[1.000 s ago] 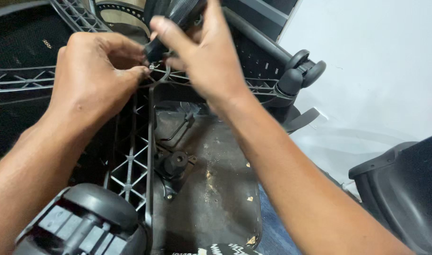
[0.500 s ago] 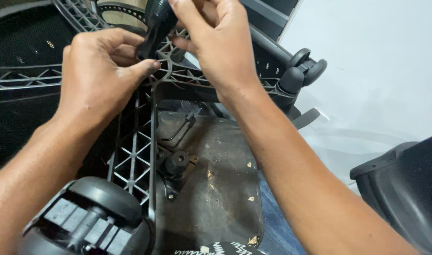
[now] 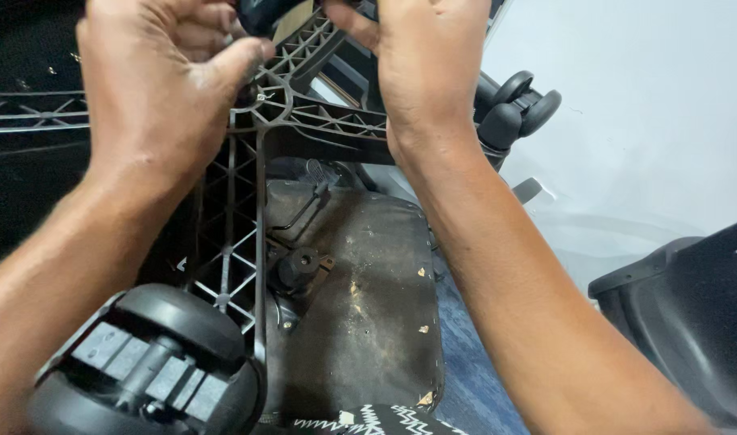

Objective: The person uses a screwdriver to tighten a bolt on the central hub of an inverted office chair base. The person holds the base steady with one hand while turning the screwdriver with the other.

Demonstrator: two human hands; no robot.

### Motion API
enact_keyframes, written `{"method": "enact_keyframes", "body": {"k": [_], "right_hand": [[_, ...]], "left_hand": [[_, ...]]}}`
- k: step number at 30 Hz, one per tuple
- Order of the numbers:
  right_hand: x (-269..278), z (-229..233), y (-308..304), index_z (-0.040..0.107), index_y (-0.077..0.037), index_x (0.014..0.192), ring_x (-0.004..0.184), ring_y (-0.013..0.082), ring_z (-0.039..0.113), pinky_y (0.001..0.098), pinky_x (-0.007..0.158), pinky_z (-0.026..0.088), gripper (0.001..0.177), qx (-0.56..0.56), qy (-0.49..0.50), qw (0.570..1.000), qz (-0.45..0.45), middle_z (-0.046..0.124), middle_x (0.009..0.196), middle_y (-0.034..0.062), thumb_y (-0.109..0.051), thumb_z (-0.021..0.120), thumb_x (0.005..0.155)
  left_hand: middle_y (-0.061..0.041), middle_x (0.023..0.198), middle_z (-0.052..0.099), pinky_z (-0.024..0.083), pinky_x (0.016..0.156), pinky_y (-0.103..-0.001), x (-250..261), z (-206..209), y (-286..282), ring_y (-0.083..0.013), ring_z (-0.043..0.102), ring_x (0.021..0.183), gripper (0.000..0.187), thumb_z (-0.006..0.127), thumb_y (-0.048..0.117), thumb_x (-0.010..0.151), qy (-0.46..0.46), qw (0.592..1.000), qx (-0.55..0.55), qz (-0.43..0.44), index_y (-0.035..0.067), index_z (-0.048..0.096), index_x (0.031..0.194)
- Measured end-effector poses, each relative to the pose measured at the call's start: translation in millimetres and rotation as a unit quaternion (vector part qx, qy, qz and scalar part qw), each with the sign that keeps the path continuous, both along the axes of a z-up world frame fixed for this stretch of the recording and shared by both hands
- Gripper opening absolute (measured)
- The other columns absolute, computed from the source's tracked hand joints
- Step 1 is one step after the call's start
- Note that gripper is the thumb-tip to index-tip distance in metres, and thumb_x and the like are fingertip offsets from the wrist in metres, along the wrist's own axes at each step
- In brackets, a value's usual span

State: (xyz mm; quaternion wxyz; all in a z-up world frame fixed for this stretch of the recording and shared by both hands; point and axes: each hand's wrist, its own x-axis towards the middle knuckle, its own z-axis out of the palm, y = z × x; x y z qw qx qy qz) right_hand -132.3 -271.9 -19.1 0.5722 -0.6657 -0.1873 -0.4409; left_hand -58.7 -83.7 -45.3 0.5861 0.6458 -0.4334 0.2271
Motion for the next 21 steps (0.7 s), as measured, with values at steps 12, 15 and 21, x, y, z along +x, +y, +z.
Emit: {"method": "enact_keyframes", "body": {"k": [12,15,21], "right_hand": [[12,-20,19,0.057,0.002,0.125,0.107,0.0226,0.071,0.0413,0.098,0.066,0.027,0.136,0.112,0.98,0.096,0.066,0.12,0.012,-0.018,0.06,0.107],[14,-19,19,0.057,0.001,0.126,0.107,0.0221,0.072,0.0409,0.098,0.066,0.028,0.117,0.111,0.983,0.089,0.067,0.118,0.0111,-0.018,0.061,0.106],[17,-10,25,0.061,0.001,0.121,0.105,0.021,0.074,0.04,0.097,0.067,0.024,0.099,0.117,0.986,0.069,0.071,0.115,0.0114,-0.017,0.063,0.104]], "left_hand": [[-0.017,0.098,0.076,0.056,0.077,-0.033,1,-8,12,-0.0226,0.076,0.091,0.031,0.078,-0.004,0.085,-0.093,0.988,0.056,0.109,0.003,0.076,0.115],[-0.016,0.098,0.076,0.056,0.077,-0.033,2,-8,15,-0.022,0.076,0.091,0.031,0.075,-0.004,0.085,-0.081,0.989,0.044,0.112,0.003,0.075,0.115],[-0.016,0.098,0.076,0.057,0.077,-0.034,3,-6,17,-0.0224,0.075,0.09,0.029,0.078,-0.003,0.086,-0.08,0.988,0.031,0.126,0.002,0.075,0.115]]}}
